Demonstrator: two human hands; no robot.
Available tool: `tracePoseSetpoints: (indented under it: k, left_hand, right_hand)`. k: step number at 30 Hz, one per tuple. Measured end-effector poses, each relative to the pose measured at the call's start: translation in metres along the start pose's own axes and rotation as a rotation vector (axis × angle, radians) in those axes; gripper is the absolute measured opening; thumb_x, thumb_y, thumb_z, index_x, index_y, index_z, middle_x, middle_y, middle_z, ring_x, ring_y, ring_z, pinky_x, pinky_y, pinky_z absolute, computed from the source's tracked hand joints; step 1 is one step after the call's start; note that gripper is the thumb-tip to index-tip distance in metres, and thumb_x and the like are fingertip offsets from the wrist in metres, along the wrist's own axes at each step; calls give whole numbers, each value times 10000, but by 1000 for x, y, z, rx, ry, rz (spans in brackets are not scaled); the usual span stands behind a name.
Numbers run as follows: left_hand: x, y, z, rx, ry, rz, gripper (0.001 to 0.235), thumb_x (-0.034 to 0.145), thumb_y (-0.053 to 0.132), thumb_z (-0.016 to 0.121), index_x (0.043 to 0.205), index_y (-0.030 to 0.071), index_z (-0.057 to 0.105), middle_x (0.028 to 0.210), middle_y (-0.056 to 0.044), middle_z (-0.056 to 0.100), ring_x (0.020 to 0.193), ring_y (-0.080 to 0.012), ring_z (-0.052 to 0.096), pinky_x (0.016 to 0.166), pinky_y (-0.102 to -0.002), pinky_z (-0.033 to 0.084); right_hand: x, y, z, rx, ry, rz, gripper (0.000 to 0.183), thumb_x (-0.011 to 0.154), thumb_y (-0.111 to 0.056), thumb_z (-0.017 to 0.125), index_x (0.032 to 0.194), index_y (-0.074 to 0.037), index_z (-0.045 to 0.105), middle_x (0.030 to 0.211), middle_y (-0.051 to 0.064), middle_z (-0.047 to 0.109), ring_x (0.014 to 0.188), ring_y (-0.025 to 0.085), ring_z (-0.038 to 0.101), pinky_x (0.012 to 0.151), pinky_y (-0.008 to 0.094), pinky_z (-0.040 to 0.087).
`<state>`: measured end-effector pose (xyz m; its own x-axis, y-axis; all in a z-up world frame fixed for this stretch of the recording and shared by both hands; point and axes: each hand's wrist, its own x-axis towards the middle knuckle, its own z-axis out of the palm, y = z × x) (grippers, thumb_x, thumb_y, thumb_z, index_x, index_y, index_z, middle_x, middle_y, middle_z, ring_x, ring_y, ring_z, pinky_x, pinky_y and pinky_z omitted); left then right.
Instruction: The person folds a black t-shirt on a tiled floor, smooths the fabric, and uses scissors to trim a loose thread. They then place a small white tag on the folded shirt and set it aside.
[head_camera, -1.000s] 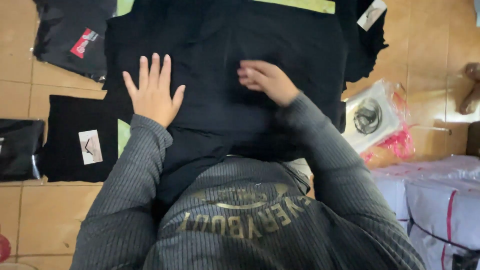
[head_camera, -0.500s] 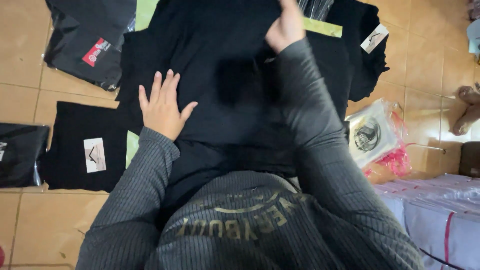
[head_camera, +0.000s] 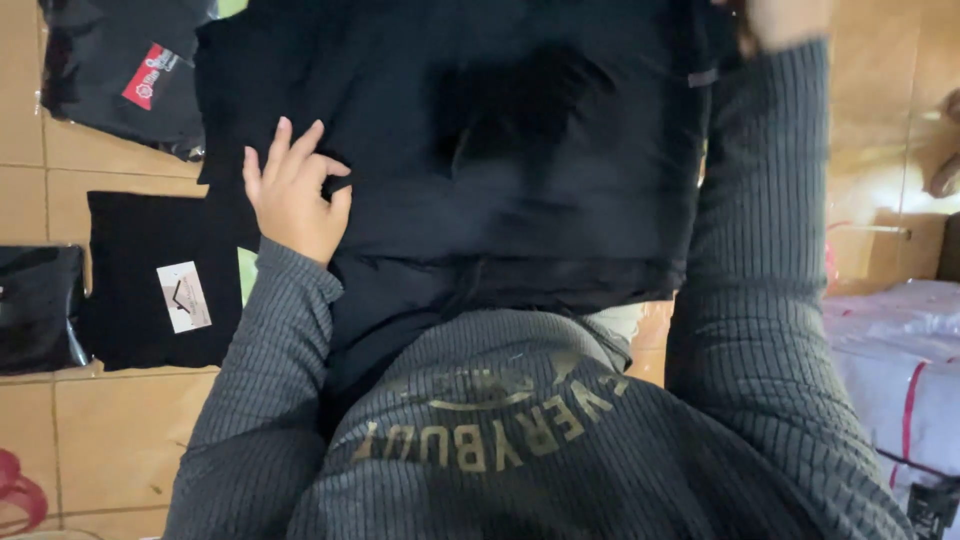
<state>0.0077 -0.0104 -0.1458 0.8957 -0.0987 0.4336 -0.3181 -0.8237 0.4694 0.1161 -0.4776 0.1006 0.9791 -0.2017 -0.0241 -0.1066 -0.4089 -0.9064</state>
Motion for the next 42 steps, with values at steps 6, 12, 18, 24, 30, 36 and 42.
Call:
tracePoseSetpoints:
  k: [6, 12, 18, 24, 30, 36, 42]
  left_hand:
    - [13, 25, -38, -84, -141, 7, 132, 892, 18, 731, 881, 148, 742, 1394, -131, 728, 1445, -400, 526, 1178, -673, 208]
    - [10, 21, -31, -51, -151, 48, 172, 832, 8, 675, 883, 165, 721, 1358, -104, 769, 1465, -371, 547, 1184, -665, 163]
    - [12, 23, -33, -62, -145, -10, 180, 867, -20, 589, 913, 107, 707, 1329, -122, 765, 1448, -377, 560, 1208, -652, 130]
    - [9, 22, -28, -19, -111, -8, 202, 919, -21, 575, 924, 115, 725, 1299, -93, 776, 1444, -353, 566, 1212, -634, 132]
    - [10, 27, -30, 5, -112, -29, 214, 933, -25, 555, 908, 96, 731, 1291, -108, 774, 1438, -358, 564, 1207, -636, 145]
    - [3, 13, -23, 3, -103, 51, 192, 897, -5, 601, 895, 145, 721, 1302, -69, 782, 1426, -339, 599, 1201, -639, 132]
    - [1, 11, -23, 67, -63, 65, 216, 919, -53, 653, 875, 134, 752, 1413, -103, 711, 1429, -357, 564, 1196, -642, 195]
  right_hand:
    - [-64, 173, -35, -391, 85, -8, 142, 996, -165, 767, 1065, -174, 643, 847, -9, 633, 720, 83, 658, 633, 238, 503]
    - [-111, 196, -15, -593, 168, 27, 166, 982, -240, 774, 1117, -146, 753, 774, -81, 615, 731, 94, 609, 724, 294, 494]
    - [-124, 182, 5, -565, 217, -30, 142, 1001, -217, 731, 1102, -126, 695, 845, 4, 646, 760, 174, 627, 701, 345, 498]
    - [-127, 188, 7, -646, 131, -80, 173, 1059, -231, 705, 936, -114, 677, 789, 22, 630, 727, 208, 596, 636, 378, 455]
    - [-133, 183, 14, -690, 209, -97, 193, 977, -153, 735, 1125, -51, 662, 1015, 141, 623, 930, 330, 606, 827, 445, 499]
    - [-144, 76, 92, -593, 178, -554, 568, 799, -30, 730, 1325, 55, 533, 1340, 284, 523, 1290, 465, 478, 1161, 573, 352]
    - [-141, 137, 173, -997, -153, -611, 794, 1011, -504, 734, 1620, -128, 389, 1695, 117, 229, 1557, 371, 267, 1201, 547, 390]
